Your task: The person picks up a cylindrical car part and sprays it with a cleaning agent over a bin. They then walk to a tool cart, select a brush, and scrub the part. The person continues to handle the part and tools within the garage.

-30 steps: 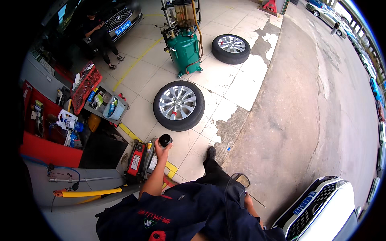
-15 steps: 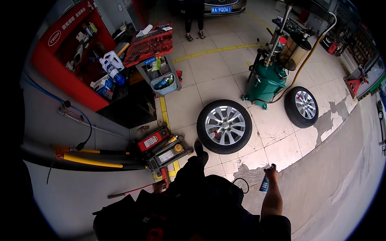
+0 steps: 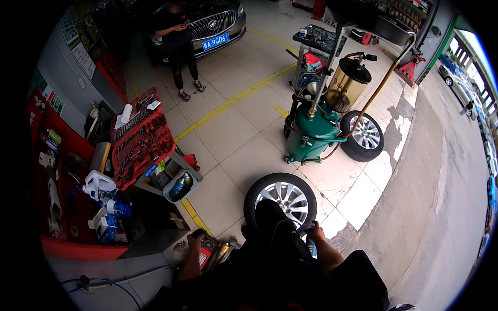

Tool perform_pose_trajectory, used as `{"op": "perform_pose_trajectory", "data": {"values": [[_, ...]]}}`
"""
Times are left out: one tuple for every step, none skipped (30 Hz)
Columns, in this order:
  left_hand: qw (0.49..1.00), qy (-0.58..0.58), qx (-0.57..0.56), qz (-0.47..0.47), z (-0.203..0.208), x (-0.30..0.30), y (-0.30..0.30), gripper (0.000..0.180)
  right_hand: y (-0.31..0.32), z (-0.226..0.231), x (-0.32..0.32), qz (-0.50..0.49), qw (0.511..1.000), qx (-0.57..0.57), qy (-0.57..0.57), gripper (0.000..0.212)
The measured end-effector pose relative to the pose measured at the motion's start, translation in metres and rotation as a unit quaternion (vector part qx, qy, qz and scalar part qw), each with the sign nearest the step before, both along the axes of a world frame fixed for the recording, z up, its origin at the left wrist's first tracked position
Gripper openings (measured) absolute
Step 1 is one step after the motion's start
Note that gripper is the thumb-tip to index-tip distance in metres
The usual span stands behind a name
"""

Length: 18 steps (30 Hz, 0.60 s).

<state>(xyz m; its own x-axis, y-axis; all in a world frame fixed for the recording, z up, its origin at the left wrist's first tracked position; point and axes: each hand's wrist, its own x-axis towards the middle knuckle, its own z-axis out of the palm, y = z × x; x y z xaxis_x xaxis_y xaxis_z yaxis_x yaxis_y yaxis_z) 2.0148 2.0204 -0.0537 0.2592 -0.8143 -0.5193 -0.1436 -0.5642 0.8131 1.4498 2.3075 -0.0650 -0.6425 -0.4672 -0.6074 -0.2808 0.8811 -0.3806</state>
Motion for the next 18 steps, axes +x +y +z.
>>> {"op": "perform_pose_trajectory", "data": {"values": [[0.998,0.012,-0.05,-0.023,0.0,0.003,-0.041,0.067,-0.003,-0.004,0.009,0.001,0.999,0.035,-0.033,0.085],[0.994,0.028,-0.099,-0.05,-0.001,0.002,-0.085,0.067,-0.01,-0.004,0.014,0.007,0.995,0.077,-0.062,0.085],[0.99,-0.012,-0.112,-0.08,-0.007,0.009,-0.124,0.073,-0.021,-0.002,0.02,0.013,0.99,0.104,-0.09,0.085],[0.983,-0.043,-0.139,-0.108,0.008,-0.004,-0.167,0.075,-0.024,-0.01,0.031,-0.001,0.985,0.121,-0.12,0.085],[0.979,-0.05,-0.163,-0.111,0.007,-0.006,-0.193,0.076,-0.038,-0.01,0.035,0.0,0.98,0.142,-0.141,0.086],[0.977,-0.054,-0.169,-0.122,0.007,-0.009,-0.211,0.076,-0.057,-0.01,0.033,0.004,0.977,0.153,-0.151,0.086],[0.974,-0.058,-0.175,-0.129,0.007,-0.009,-0.228,0.077,-0.083,-0.011,0.025,0.01,0.974,0.163,-0.156,0.086],[0.975,-0.073,-0.141,-0.156,0.015,-0.028,-0.238,0.077,-0.106,-0.014,0.018,0.006,0.972,0.171,-0.161,0.086],[0.973,-0.091,-0.108,-0.184,0.033,-0.048,-0.246,0.078,-0.133,-0.015,0.01,0.004,0.969,0.179,-0.169,0.087],[0.974,-0.113,-0.093,-0.175,0.003,-0.029,-0.245,0.078,-0.171,-0.016,-0.002,0.025,0.967,0.185,-0.174,0.087],[0.978,-0.088,-0.061,-0.177,-0.017,-0.021,-0.243,0.077,-0.212,-0.021,-0.018,0.036,0.966,0.185,-0.176,0.087],[0.974,-0.113,0.005,-0.196,-0.031,-0.039,-0.249,0.075,-0.245,-0.018,-0.04,0.027,0.97,0.18,-0.159,0.087],[0.964,-0.153,0.075,-0.204,-0.032,-0.045,-0.245,0.072,-0.284,-0.021,-0.059,0.034,0.971,0.181,-0.152,0.087],[0.948,-0.191,0.141,-0.211,-0.029,-0.048,-0.241,0.07,-0.328,-0.025,-0.078,0.047,0.972,0.173,-0.148,0.088],[0.93,-0.222,0.192,-0.221,-0.023,-0.063,-0.261,0.07,-0.375,-0.027,-0.097,0.058,0.974,0.166,-0.144,0.088],[0.924,-0.226,0.213,-0.221,-0.017,-0.083,-0.295,0.07,-0.428,-0.025,-0.116,0.072,0.976,0.153,-0.139,0.088],[0.919,-0.221,0.22,-0.241,-0.016,-0.115,-0.339,0.071,-0.473,-0.022,-0.137,0.07,0.981,0.131,-0.127,0.088],[0.923,-0.206,0.228,-0.232,-0.012,-0.137,-0.369,0.071,-0.537,-0.018,-0.16,0.098,0.983,0.107,-0.114,0.089]]}}
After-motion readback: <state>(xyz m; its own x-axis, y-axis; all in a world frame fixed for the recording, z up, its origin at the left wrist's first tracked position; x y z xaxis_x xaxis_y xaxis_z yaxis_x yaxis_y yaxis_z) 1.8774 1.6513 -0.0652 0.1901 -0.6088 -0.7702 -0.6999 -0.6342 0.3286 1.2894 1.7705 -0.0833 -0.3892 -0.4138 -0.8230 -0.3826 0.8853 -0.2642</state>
